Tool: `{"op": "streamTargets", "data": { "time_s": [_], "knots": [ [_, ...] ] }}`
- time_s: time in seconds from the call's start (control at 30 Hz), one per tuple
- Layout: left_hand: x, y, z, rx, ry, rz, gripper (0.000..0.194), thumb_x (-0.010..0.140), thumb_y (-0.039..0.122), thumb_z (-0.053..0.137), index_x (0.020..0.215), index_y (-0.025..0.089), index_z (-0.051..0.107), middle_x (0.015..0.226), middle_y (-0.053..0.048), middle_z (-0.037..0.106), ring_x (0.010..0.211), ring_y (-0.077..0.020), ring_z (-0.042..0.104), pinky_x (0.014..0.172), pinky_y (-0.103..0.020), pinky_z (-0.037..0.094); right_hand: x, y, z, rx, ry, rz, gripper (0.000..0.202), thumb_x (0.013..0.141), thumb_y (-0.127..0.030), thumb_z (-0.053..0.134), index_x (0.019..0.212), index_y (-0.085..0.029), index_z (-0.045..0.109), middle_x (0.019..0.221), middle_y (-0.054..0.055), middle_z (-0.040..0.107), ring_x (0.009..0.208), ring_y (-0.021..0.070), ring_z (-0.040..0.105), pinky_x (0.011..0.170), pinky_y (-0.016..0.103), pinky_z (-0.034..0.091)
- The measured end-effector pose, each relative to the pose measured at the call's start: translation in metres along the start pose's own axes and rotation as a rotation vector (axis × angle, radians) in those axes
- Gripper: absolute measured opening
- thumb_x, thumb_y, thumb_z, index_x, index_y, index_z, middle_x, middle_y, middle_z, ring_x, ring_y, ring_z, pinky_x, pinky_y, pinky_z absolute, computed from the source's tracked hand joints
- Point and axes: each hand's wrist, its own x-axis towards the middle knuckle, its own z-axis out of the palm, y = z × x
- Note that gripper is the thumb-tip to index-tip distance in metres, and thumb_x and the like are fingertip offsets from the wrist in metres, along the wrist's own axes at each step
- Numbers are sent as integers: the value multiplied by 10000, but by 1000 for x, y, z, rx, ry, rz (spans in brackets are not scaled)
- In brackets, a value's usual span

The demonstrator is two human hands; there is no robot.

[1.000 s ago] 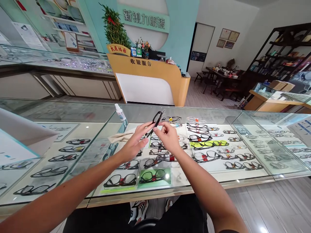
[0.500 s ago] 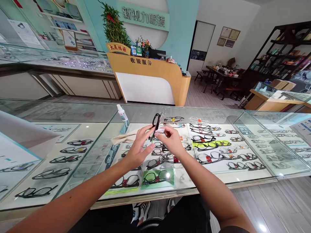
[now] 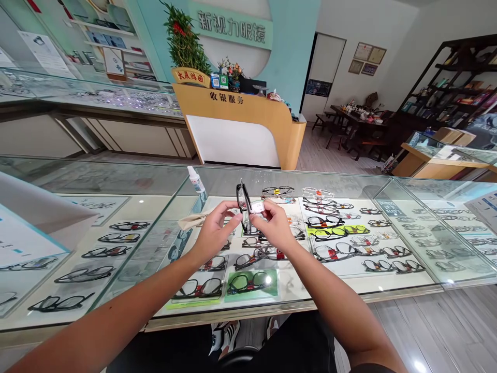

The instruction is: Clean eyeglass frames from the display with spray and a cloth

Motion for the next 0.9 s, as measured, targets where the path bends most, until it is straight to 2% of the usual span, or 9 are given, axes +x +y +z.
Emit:
{"op": "streamTargets", "data": {
  "time_s": [0.13, 0.27, 0.43, 0.53, 0.67, 0.73, 0.83, 0.9],
  "knots": [
    [7, 0, 0, -155, -88, -59, 374, 962, 561, 754, 1115, 219, 746, 1266, -93, 790, 1230, -286, 706, 1099, -411, 522, -2, 1, 1, 9, -37, 9, 244, 813, -321, 724, 689, -244, 528, 731, -35, 448, 710, 163, 417, 695, 338, 357],
    [11, 2, -3, -172, -64, -93, 411, 960, 603, 749, 1104, 218, 744, 1242, -90, 806, 1207, -287, 732, 1096, -417, 555, 1, 7, -2, 121, -34, 64, 131, 844, -332, 730, 810, -242, 641, 800, -11, 608, 764, 182, 542, 775, 355, 439],
    [21, -7, -15, -151, 26, -104, 487, 922, 660, 772, 1131, 220, 750, 1214, -102, 817, 1223, -299, 739, 1064, -422, 591, 11, 15, -18, 251, 131, 113, 208, 848, -377, 783, 931, -260, 632, 766, -35, 642, 756, 180, 600, 791, 346, 470],
    [29, -13, -24, -100, 28, -80, 515, 914, 678, 772, 1141, 215, 773, 1232, -110, 809, 1196, -298, 738, 1025, -413, 606, 17, 15, -33, 196, 232, 50, 250, 852, -396, 805, 998, -251, 661, 854, -17, 658, 810, 176, 610, 835, 347, 482],
    [33, -15, -30, -52, -40, -77, 474, 909, 644, 797, 1117, 219, 813, 1259, -110, 801, 1163, -296, 735, 963, -396, 626, 19, 10, -45, 53, 299, -57, 229, 898, -404, 791, 983, -242, 654, 964, 29, 696, 921, 202, 640, 928, 380, 501],
    [32, -15, -29, -74, -49, -99, 481, 891, 643, 819, 1117, 219, 817, 1237, -107, 816, 1119, -285, 744, 949, -392, 629, 17, 7, -46, -73, 334, -127, 195, 940, -399, 759, 989, -239, 660, 997, 51, 704, 970, 225, 645, 967, 409, 492],
    [31, -16, -26, -110, 8, -109, 530, 858, 677, 838, 1091, 202, 811, 1167, -110, 836, 1011, -262, 756, 908, -382, 628, 10, 2, -42, -284, 475, -303, 159, 988, -388, 718, 982, -243, 654, 1026, 73, 690, 1028, 255, 621, 988, 436, 453],
    [31, -18, -24, -119, 40, -106, 549, 843, 688, 847, 1078, 194, 808, 1143, -112, 841, 993, -258, 760, 890, -373, 624, 3, -6, -37, -317, 497, -374, 227, 1040, -406, 657, 884, -252, 603, 911, 48, 639, 913, 239, 585, 895, 414, 440]
  ]
}}
